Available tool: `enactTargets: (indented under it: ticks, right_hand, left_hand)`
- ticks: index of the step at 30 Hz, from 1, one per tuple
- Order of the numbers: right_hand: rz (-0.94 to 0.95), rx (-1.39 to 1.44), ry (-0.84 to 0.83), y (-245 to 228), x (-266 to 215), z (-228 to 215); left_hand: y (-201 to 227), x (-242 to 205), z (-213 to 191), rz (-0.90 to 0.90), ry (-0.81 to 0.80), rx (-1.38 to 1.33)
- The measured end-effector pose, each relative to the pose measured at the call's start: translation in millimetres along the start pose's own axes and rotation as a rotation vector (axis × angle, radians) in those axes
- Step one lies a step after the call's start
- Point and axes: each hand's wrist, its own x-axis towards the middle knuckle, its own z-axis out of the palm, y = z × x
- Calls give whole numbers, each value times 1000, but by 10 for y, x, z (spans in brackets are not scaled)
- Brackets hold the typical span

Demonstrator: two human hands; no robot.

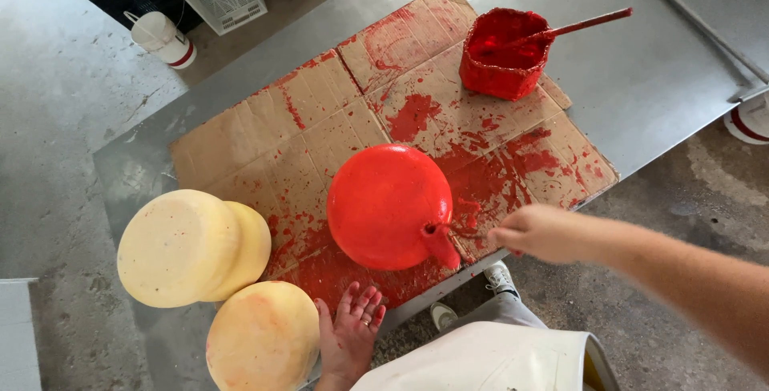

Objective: Applying a red protective coating to cheese wheels using a paint roller at a workstation.

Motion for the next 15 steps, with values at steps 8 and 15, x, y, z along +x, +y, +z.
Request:
enactTargets:
  ticks: [8,15]
  right_hand:
    - [37,-192,129,-98,-23,-558]
    - [20,-239,374,-182,455,-527]
  left_hand:
    - [-48,49,-214,18,6,3]
    - [-13,-111,1,4,42,6]
